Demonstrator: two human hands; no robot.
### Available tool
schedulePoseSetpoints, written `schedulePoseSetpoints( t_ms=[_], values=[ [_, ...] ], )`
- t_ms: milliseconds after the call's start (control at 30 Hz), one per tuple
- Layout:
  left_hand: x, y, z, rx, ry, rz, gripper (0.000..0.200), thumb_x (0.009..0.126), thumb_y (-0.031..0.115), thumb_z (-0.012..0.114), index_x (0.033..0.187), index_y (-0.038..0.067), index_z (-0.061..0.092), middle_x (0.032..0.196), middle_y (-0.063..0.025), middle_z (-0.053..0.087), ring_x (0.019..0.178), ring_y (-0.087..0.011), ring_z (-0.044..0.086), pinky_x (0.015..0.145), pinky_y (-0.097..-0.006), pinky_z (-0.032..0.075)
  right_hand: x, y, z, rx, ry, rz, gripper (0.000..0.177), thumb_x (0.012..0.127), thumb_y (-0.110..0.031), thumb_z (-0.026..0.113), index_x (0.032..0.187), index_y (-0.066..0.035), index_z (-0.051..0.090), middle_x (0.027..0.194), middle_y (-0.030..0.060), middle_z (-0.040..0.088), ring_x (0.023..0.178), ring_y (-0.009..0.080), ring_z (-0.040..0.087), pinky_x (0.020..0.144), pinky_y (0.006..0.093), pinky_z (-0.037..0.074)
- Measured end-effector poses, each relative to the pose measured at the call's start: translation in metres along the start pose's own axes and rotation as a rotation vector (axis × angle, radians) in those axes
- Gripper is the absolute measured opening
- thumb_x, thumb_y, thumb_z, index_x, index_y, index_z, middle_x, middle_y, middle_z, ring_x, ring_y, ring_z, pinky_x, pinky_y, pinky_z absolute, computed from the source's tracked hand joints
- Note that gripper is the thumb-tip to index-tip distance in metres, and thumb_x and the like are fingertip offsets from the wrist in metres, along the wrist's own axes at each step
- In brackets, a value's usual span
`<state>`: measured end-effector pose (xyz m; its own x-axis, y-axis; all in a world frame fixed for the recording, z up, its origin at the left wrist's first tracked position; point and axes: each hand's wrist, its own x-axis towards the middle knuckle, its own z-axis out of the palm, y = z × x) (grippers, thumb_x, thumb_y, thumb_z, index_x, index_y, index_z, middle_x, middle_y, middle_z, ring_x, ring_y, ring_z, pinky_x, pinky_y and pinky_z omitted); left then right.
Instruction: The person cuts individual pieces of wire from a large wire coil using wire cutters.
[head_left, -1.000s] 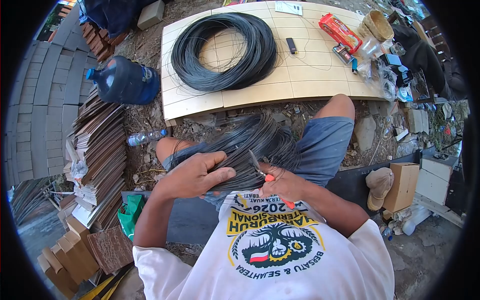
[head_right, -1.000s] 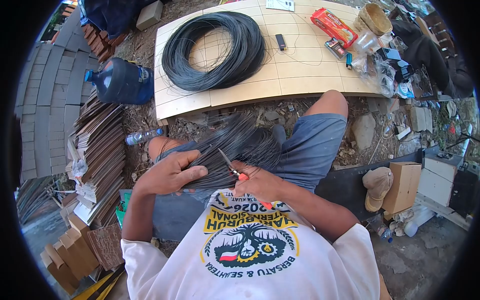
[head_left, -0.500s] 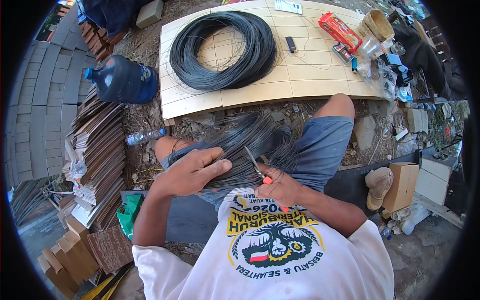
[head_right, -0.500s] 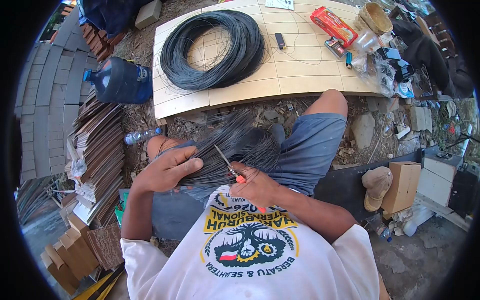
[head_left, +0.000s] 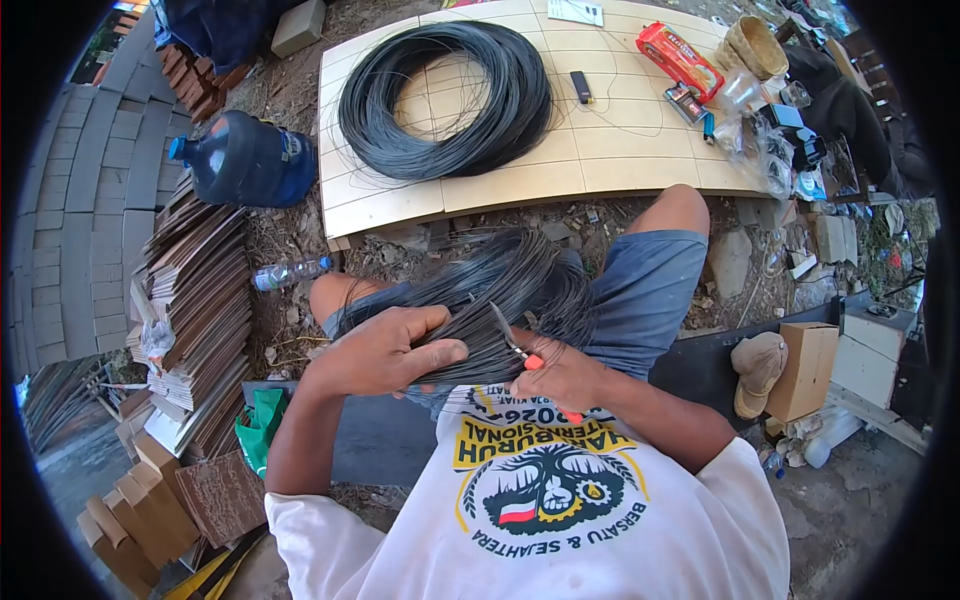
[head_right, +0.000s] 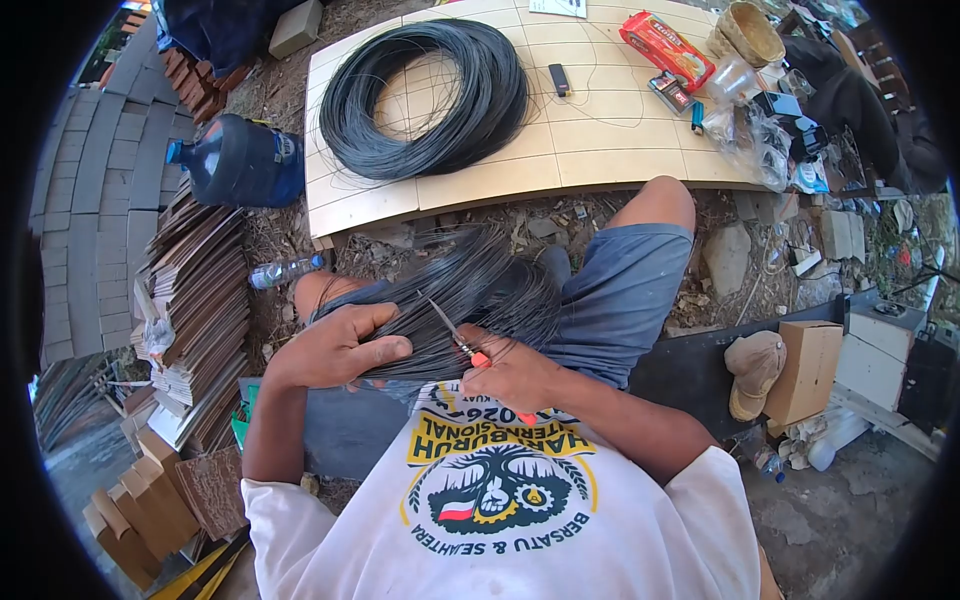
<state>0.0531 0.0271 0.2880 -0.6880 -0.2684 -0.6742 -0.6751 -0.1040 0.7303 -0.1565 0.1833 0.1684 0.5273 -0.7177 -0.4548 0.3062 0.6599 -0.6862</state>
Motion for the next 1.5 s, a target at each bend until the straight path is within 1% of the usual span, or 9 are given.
schedulePoseSetpoints(
  t_ms=[133, 267, 533, 667, 733, 967, 1167, 1433, 1500],
  values=[
    [0.000, -0.004, 0.003, -0.011, 0.049, 0.050, 0.037, 0.102, 0.037, 0.059, 0.090, 0.002, 0.056, 0.065, -0.0031, 0.057, 0.050, -0.0086, 0.056, 0.043, -0.0252, 0.043, 0.004, 0.007, -0.002, -0.166, 0.018, -0.100, 0.041, 0.086, -0.006, 0.066, 0.126, -0.002, 0.057, 0.103, 0.0029, 0.064, 0.094, 0.0092, 0.055, 0.092, 0.0279, 0.046],
    [0.004, -0.011, 0.000, 0.005, 0.093, 0.074, 0.038, 0.104, 0.037, 0.057, 0.087, 0.003, 0.053, 0.066, -0.0023, 0.056, 0.051, -0.0071, 0.056, 0.043, -0.0248, 0.043, -0.003, -0.012, 0.011, -0.070, 0.064, -0.198, 0.044, 0.087, -0.007, 0.067, 0.129, -0.001, 0.056, 0.097, 0.0016, 0.066, 0.092, 0.0094, 0.058, 0.092, 0.0280, 0.046],
    [0.001, 0.001, 0.001, 0.001, 0.013, 0.051, 0.036, 0.102, 0.035, 0.060, 0.091, 0.002, 0.056, 0.068, -0.0020, 0.059, 0.055, -0.0064, 0.058, 0.043, -0.0246, 0.044, 0.000, 0.000, 0.002, 0.073, -0.006, 0.005, 0.076, 0.088, -0.002, 0.066, 0.154, -0.005, 0.028, 0.093, 0.0013, 0.066, 0.083, 0.0069, 0.059, 0.084, 0.0252, 0.049],
    [-0.002, 0.004, 0.002, -0.039, 0.018, 0.003, 0.035, 0.101, 0.035, 0.061, 0.095, 0.001, 0.058, 0.069, -0.0019, 0.061, 0.054, -0.0070, 0.058, 0.043, -0.0244, 0.044, 0.001, -0.002, 0.002, 0.077, -0.009, -0.020, 0.076, 0.088, -0.001, 0.066, 0.154, -0.004, 0.029, 0.092, 0.0005, 0.066, 0.082, 0.0062, 0.059, 0.081, 0.0250, 0.049],
    [-0.001, 0.003, 0.002, -0.047, 0.018, 0.002, 0.035, 0.101, 0.035, 0.061, 0.095, 0.001, 0.059, 0.070, -0.0022, 0.062, 0.055, -0.0072, 0.058, 0.043, -0.0243, 0.044, 0.003, 0.006, -0.002, 0.023, 0.000, -0.037, 0.065, 0.087, -0.002, 0.066, 0.147, -0.004, 0.040, 0.096, 0.0008, 0.066, 0.084, 0.0063, 0.058, 0.083, 0.0248, 0.048],
    [0.006, -0.016, 0.003, -0.083, 0.110, 0.060, 0.038, 0.104, 0.037, 0.057, 0.088, 0.003, 0.054, 0.067, -0.0001, 0.050, 0.053, -0.0057, 0.052, 0.046, -0.0247, 0.041, 0.000, -0.008, 0.004, -0.122, 0.033, -0.206, 0.053, 0.085, -0.010, 0.069, 0.135, -0.002, 0.052, 0.104, 0.0038, 0.065, 0.089, 0.0112, 0.057, 0.087, 0.0275, 0.048],
    [0.002, 0.001, 0.002, -0.016, 0.107, 0.054, 0.037, 0.104, 0.033, 0.058, 0.086, 0.002, 0.053, 0.067, -0.0023, 0.050, 0.052, -0.0082, 0.052, 0.047, -0.0266, 0.042, -0.002, 0.008, -0.003, -0.182, 0.097, -0.062, 0.048, 0.085, -0.013, 0.067, 0.129, -0.002, 0.054, 0.105, 0.0056, 0.064, 0.095, 0.0130, 0.057, 0.091, 0.0288, 0.046],
    [0.002, -0.001, 0.005, 0.013, 0.076, 0.045, 0.034, 0.101, 0.031, 0.062, 0.089, 0.000, 0.055, 0.068, -0.0054, 0.056, 0.052, -0.0107, 0.056, 0.047, -0.0279, 0.044, -0.003, -0.022, -0.008, 0.002, -0.036, 0.133, 0.052, 0.085, -0.017, 0.070, 0.130, 0.001, 0.052, 0.106, 0.0051, 0.061, 0.095, 0.0104, 0.056, 0.091, 0.0274, 0.047],
    [0.000, 0.002, 0.005, -0.012, 0.072, 0.025, 0.036, 0.101, 0.033, 0.062, 0.089, 0.000, 0.056, 0.067, -0.0059, 0.057, 0.051, -0.0112, 0.055, 0.047, -0.0282, 0.044, 0.000, -0.004, -0.010, -0.028, -0.014, 0.055, 0.049, 0.085, -0.018, 0.071, 0.127, 0.001, 0.053, 0.103, 0.0047, 0.061, 0.093, 0.0105, 0.056, 0.091, 0.0273, 0.047]
  ],
)
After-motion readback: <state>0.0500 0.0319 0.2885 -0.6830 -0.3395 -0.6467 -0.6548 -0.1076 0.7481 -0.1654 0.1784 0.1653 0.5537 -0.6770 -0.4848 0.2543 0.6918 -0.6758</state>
